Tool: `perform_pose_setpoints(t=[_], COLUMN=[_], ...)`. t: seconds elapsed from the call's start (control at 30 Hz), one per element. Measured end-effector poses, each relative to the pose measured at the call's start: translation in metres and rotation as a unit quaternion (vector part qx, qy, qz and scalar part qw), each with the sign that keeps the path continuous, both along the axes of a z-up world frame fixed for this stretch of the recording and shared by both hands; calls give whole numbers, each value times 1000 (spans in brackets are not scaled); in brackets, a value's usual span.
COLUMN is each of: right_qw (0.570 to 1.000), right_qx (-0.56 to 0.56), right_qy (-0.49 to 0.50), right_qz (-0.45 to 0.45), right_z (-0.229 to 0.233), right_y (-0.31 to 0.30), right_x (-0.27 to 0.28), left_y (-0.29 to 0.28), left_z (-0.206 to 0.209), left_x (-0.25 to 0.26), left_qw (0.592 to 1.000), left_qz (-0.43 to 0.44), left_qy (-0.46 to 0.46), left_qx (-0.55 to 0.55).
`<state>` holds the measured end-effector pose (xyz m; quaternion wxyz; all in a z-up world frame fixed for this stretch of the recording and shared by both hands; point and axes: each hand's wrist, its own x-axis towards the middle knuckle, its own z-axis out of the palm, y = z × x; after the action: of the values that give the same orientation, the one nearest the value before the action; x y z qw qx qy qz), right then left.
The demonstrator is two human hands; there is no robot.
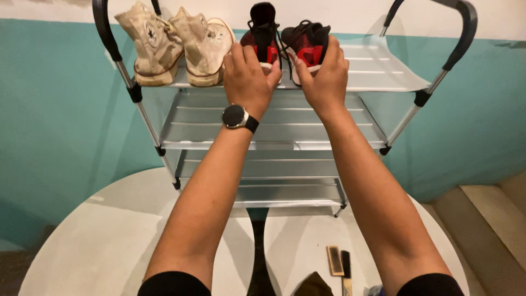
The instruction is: The person takes a boot out of a cardboard box and brushes it using a wooden shoe brush.
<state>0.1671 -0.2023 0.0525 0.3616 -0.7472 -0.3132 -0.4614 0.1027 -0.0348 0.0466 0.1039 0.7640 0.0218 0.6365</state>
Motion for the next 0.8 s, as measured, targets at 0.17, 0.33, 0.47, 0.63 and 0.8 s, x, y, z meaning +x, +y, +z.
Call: perform_pose_setpoints(t=[0.17, 0.33, 0.47, 0.63, 0.8], right_qw=[1000, 999, 994, 981, 961], right_qx=[-7, -26, -60, -156, -219], right_qy=[8, 2, 54, 1, 169], right_qz=[-1, 43, 75, -115, 9], right_z=[-2, -9, -23, -86, -194], right_y=[-2, -13, -33, -74, -124], right_x=[1, -6, -27, -86, -181], left_y=[-1, -3, 0, -12, -33], left_z=[0, -8, -31, -106, -212], left_x=[-7, -16, -47, -110, -162], left_qw=[999, 998, 993, 982, 906], left_qz=[-16, -32, -115, -161, -327], left_qy=[27, 34, 27, 49, 256], left_qx=[-34, -52, -12, 84, 77])
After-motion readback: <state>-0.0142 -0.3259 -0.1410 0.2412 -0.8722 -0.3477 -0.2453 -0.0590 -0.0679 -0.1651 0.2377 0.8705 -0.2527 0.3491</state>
